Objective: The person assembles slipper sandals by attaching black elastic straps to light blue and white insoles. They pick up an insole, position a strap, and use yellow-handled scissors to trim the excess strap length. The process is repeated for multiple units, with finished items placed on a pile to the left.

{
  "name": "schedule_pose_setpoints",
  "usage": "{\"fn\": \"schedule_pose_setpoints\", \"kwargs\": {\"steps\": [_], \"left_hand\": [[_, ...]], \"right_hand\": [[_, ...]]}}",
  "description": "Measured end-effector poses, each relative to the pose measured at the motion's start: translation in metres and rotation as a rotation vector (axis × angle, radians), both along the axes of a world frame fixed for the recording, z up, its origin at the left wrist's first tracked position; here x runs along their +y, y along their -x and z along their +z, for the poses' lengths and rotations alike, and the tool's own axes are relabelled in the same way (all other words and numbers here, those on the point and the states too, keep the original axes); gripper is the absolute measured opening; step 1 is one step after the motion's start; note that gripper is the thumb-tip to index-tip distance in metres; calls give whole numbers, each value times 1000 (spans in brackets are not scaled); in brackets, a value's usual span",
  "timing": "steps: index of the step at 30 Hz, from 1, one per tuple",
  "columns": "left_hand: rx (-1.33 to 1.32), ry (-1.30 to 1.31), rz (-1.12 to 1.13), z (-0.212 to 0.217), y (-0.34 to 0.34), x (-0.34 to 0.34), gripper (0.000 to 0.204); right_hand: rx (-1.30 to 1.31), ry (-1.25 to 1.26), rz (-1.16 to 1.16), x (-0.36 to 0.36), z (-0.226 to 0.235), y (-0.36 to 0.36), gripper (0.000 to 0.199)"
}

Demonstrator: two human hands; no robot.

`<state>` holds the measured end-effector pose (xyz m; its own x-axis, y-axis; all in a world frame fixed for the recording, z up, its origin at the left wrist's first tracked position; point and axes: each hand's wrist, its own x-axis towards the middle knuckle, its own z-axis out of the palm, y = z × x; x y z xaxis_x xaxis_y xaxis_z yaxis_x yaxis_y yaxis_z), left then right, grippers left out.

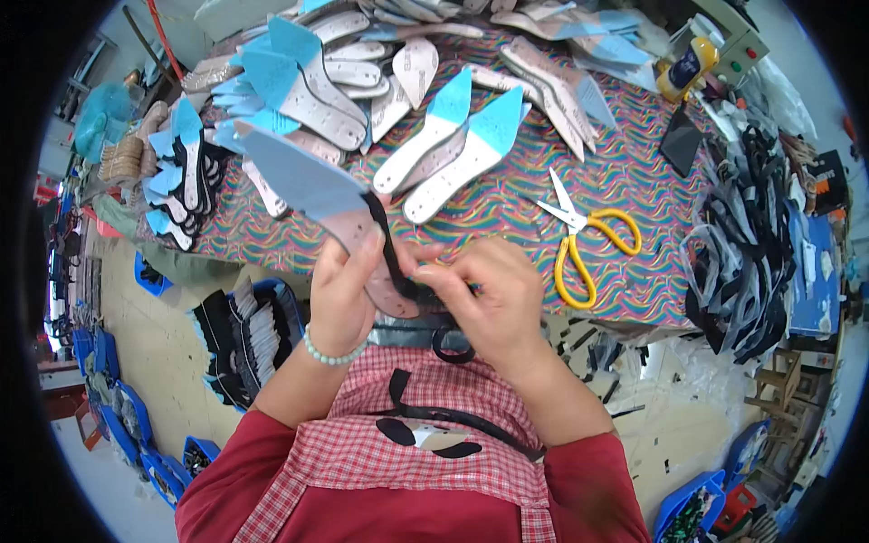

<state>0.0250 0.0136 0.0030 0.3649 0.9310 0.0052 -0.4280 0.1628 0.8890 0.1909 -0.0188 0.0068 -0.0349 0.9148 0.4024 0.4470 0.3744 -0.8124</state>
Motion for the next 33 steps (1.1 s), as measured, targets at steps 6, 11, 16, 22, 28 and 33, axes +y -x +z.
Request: {"fn": "schedule_pose_setpoints", "kwargs": {"steps": [6,11,16,22,28,33], "left_hand": [[-94,192,-445,-2,7,0,32],[-87,148,-301,-1,14,3,34],[66,-68,-85,-10,21,9,36],[-561,136,23,2,19,15,37],[-781,226,-74,6,29,13,36],[-460,323,120,13,6,4,34]], "right_hand": [[-18,-56,42,17,16,2,13],[418,180,111,9,-5,5,37],[461,490,243,-11,-23,5,37],[-305,-21,84,-9,14,18,29],[-55,33,83,-32,-25,40,41],[341,313,-26,-33,-18,60,35]]}}
